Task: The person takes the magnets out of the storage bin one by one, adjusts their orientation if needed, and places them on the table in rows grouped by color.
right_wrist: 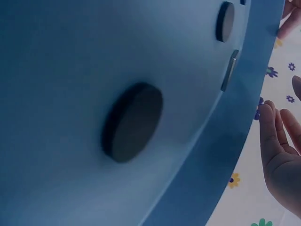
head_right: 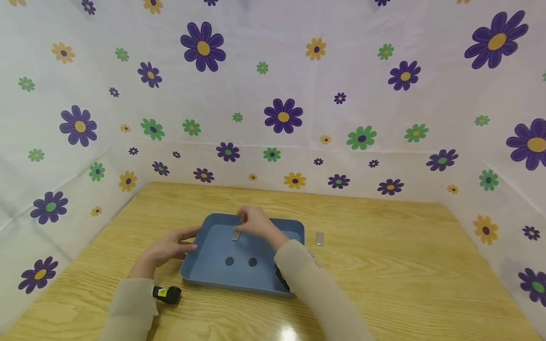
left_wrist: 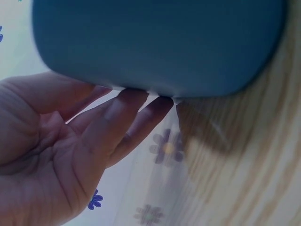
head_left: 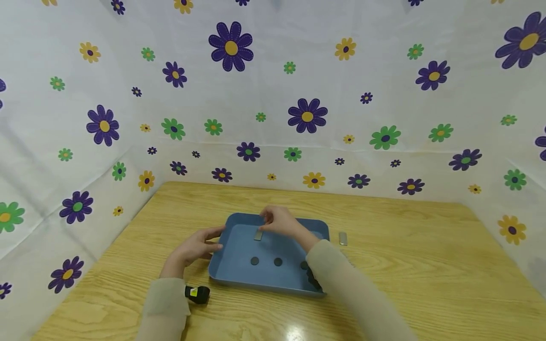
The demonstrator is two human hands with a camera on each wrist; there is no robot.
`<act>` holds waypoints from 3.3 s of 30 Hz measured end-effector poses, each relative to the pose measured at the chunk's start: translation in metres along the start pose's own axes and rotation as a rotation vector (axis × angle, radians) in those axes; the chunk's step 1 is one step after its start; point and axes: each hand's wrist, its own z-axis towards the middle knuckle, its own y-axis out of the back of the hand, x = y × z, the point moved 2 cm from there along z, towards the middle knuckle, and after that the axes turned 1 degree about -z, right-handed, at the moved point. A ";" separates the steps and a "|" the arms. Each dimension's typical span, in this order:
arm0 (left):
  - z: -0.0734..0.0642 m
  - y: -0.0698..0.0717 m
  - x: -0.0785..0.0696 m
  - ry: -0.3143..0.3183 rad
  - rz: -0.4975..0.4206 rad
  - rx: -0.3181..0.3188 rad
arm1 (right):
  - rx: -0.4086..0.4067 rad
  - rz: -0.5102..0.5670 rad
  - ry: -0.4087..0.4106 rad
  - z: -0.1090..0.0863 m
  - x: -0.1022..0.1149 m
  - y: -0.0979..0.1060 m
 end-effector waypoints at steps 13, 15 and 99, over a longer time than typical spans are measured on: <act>-0.002 0.000 -0.001 -0.003 0.011 -0.004 | 0.064 -0.023 -0.020 0.003 -0.004 -0.016; -0.002 0.000 -0.001 -0.006 0.007 -0.004 | 0.073 -0.031 -0.028 0.004 -0.004 -0.018; -0.002 0.001 -0.002 -0.031 0.004 0.011 | 0.182 -0.244 -0.067 0.013 -0.008 -0.022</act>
